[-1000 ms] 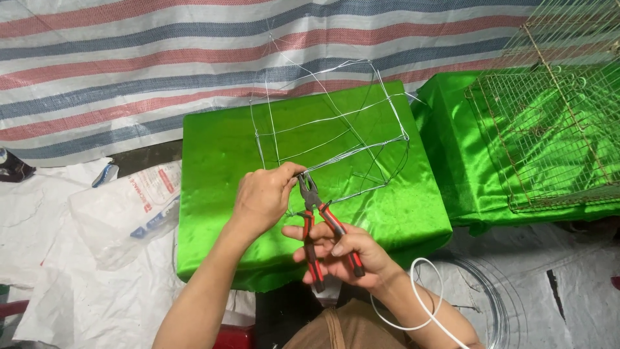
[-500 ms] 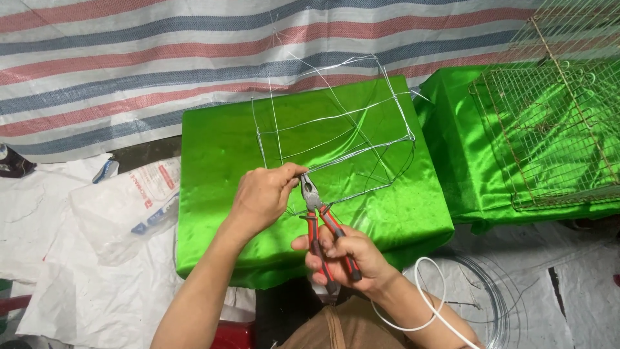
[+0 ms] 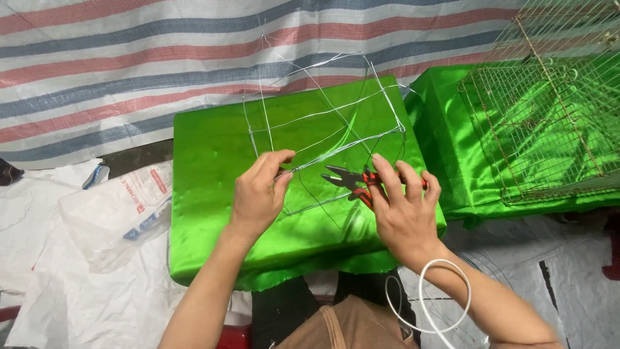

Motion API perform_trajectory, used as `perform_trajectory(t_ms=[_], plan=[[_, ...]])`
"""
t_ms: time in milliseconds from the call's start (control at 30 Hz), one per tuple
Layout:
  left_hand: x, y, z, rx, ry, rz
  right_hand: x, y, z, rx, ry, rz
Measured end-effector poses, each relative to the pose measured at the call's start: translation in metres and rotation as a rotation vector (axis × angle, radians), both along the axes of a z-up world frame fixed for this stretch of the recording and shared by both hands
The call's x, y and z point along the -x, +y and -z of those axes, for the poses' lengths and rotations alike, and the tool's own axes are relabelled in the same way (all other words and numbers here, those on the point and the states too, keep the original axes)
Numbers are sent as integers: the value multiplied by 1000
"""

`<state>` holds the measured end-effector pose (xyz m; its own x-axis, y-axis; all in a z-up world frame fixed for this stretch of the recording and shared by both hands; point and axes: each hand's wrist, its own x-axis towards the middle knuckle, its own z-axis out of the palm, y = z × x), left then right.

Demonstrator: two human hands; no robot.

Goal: Assembling a metal wire frame by bending wires and using pliers to cut and secure them.

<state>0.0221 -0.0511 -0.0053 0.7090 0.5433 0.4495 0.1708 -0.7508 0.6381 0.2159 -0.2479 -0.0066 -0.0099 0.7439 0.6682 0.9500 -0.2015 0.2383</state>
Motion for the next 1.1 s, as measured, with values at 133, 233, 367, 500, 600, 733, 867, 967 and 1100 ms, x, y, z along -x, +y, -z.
perform_trajectory(t_ms=[133, 233, 367, 500, 600, 733, 867, 967, 1100], plan=[[-1, 0, 11, -20, -32, -25, 5, 16, -16, 10, -206, -3], [-1, 0, 9, -6, -45, -40, 7, 25, -15, 20, -326, -26], [-1, 1, 5, 40, -43, -50, 9, 34, -18, -9, -382, 9], [-3, 4, 4, 72, -55, -31, 11, 39, -23, -13, -380, 7], [-2, 3, 3, 97, -66, -52, 7, 30, -34, 13, -430, 41], [-2, 6, 3, 113, -91, -31, 11, 27, -35, 20, -403, 51], [3, 4, 0, 150, -53, -34, -6, 8, -18, 419, 273, -97], [9, 1, -1, 214, -79, -10, -18, 4, 0, 826, 1262, -341], [11, -1, -3, 276, -121, 30, -7, 20, 36, 819, 2145, -708]])
